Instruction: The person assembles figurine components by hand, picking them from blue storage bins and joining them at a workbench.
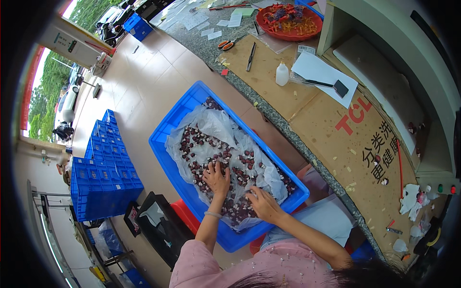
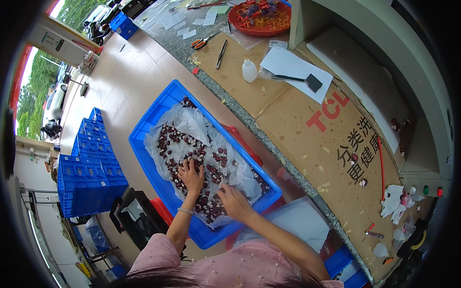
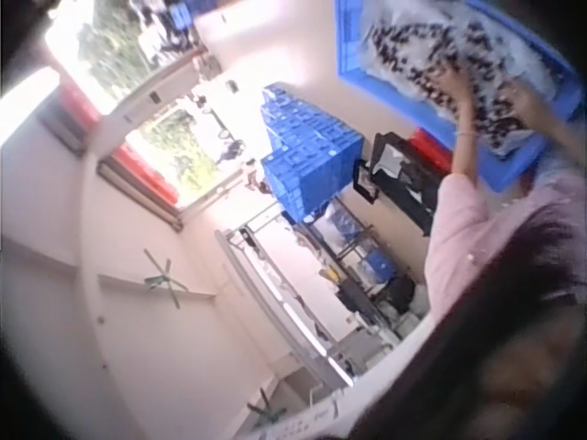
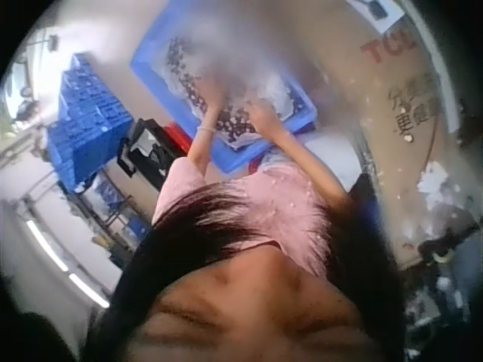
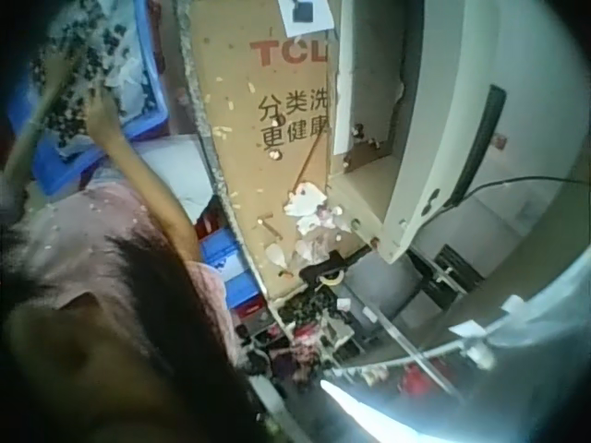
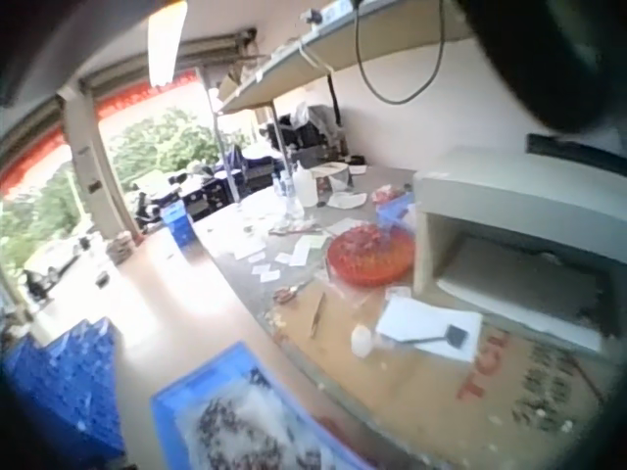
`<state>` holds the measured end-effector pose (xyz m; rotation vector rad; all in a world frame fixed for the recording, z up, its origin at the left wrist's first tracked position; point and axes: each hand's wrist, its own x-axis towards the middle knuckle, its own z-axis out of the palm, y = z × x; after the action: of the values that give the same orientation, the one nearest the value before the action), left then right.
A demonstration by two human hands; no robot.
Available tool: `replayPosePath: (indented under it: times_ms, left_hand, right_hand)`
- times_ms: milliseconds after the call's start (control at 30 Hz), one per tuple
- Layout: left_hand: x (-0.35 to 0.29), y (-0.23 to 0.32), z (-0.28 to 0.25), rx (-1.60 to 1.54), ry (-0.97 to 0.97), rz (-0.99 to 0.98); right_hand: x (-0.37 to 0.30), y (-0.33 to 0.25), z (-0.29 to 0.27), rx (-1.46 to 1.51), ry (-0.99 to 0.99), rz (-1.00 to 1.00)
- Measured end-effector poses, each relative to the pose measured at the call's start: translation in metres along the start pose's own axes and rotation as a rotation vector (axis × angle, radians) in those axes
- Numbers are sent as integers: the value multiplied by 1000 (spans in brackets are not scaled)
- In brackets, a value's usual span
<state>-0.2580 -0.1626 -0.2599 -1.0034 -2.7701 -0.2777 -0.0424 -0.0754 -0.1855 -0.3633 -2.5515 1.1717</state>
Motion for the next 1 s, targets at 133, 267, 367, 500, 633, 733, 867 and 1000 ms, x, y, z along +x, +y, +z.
replayPosePath:
  times_ms: [133, 267, 367, 500, 633, 733, 867, 1000]
  left_hand:
    - [-21, -2, 1, 112, 33, 69]
    - [-10, -8, 2, 114, 1, 73]
    - [-9, -2, 14, 171, 18, -21]
    - [-21, 17, 18, 132, 122, 141]
    - [4, -3, 15, 4, -108, 120]
    - [14, -4, 3, -192, -82, -30]
    - [14, -70, -9, -759, -104, -420]
    - [23, -27, -81, -1691, -385, -670]
  right_hand:
    - [-17, 17, 1, -69, -39, -20]
    - [-34, 16, -10, -34, -62, 26]
    - [-43, 11, -21, -4, -70, 25]
    - [-57, 5, -37, 30, 46, -12]
    - [-82, -12, -62, 20, 107, -55]
    - [-110, -22, -94, 28, 113, 23]
    - [-134, -31, -126, 111, 291, 113]
    - [-149, -36, -158, 133, 405, 186]
